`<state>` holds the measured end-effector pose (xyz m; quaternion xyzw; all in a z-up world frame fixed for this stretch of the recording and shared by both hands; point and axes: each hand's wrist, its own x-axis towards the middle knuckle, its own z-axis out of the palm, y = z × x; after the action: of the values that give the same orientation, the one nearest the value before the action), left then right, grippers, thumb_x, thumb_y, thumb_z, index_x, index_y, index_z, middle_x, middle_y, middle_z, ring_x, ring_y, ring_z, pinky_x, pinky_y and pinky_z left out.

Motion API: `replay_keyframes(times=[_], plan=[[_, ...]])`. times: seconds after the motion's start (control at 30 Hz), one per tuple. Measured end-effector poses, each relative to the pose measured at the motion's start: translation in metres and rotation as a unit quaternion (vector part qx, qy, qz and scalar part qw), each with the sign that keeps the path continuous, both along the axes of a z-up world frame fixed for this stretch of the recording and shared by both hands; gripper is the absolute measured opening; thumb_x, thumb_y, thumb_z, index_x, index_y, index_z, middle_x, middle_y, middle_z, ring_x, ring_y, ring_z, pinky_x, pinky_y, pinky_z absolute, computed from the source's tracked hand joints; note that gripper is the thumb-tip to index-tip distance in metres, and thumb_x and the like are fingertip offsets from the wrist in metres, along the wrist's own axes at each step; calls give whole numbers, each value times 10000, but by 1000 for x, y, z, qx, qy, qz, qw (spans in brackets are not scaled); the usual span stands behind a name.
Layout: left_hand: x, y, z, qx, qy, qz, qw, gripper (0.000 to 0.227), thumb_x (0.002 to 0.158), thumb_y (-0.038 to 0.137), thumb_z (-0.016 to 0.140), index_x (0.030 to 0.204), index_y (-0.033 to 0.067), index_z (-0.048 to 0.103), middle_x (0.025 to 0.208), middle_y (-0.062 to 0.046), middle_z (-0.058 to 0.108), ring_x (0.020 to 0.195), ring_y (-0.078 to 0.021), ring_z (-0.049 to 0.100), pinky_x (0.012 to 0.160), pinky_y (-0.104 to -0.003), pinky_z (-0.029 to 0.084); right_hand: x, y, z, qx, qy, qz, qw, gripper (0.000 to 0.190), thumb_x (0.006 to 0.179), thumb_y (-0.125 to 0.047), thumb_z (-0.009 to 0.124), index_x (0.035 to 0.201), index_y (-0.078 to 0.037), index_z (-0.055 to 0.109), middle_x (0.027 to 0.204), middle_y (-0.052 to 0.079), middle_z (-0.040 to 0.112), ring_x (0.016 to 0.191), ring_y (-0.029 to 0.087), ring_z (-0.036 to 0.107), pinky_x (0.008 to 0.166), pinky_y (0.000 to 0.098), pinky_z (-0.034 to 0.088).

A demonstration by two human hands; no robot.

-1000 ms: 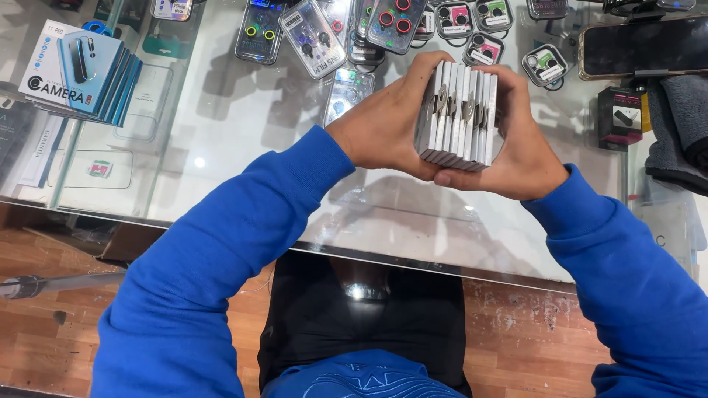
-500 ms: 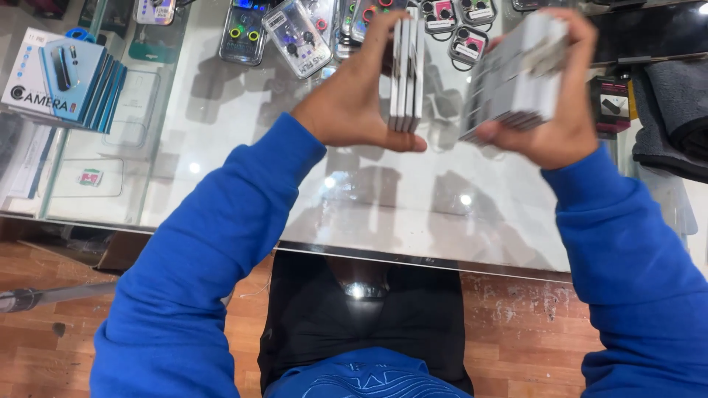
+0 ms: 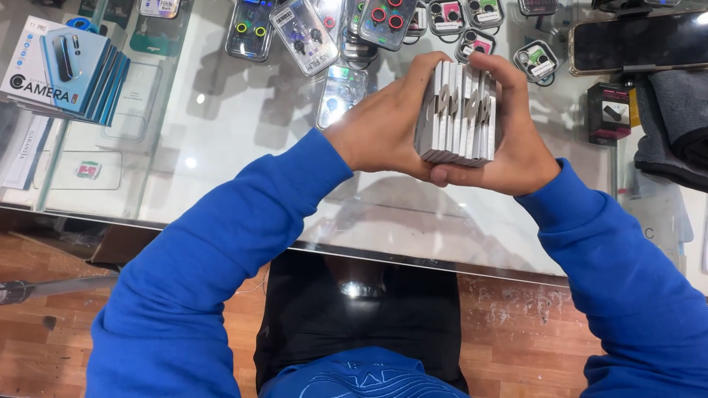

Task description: Stacking and aligning small accessory boxes on a glass counter in a retail environment.

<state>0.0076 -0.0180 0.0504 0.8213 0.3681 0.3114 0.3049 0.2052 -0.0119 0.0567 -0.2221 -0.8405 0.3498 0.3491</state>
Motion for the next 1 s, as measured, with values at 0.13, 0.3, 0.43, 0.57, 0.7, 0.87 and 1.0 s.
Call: replay_keyframes(times=[0.13,0.3,0.43,0.57,0.7,0.87,1.0], plan=[[0,1,-1,15,-16,-13,1000,989,559,379,855,1217,67,185,992,-119,539,842,-258,580,583,-358,471,-2,-2,0,5,16,3,1000,899,636,-229,763,1313,-85,189,1188,173,312,1050,229,442,909,347,416],[-12,10,-6,14,-43,-32,998,1052,562,376,921,1234,94,162,1055,-121,513,888,-246,580,656,-327,471,1,5,8,63,35,-15,997,843,670,-251,717,1308,-57,203,1237,150,253,1115,265,406,990,363,367],[-23,19,-9,21,-48,-25,998,1134,605,345,977,1289,88,109,1105,-143,526,934,-272,601,759,-321,489,16,15,24,154,75,-37,984,704,754,-158,618,1322,-91,208,1241,178,230,1111,411,428,1018,532,415],[-27,22,-11,33,-41,-12,999,1144,619,401,987,1289,100,110,1059,-123,513,931,-255,575,757,-325,476,48,35,12,170,78,-4,982,756,801,34,522,1440,-171,173,1413,47,168,1243,455,303,1093,649,367],[-23,18,-12,30,-37,-17,999,1179,608,404,992,1300,80,94,1156,-172,474,1015,-292,565,820,-341,486,23,15,17,144,51,-26,988,583,813,-159,573,1249,-17,213,1245,192,241,1127,393,398,1056,573,421],[-6,12,-22,78,-68,-52,993,1072,615,405,933,1291,91,163,1235,-133,402,1094,-287,548,818,-362,515,8,0,4,44,-39,-39,998,728,659,-266,722,1179,-10,282,1099,158,351,979,220,400,874,314,338],[-1,1,-13,40,-32,-27,998,989,673,498,798,1278,102,123,1072,-165,543,914,-286,608,614,-366,516,4,-1,-4,37,-47,-25,998,750,645,-276,736,1181,-26,274,1112,162,368,951,213,459,844,325,391]])
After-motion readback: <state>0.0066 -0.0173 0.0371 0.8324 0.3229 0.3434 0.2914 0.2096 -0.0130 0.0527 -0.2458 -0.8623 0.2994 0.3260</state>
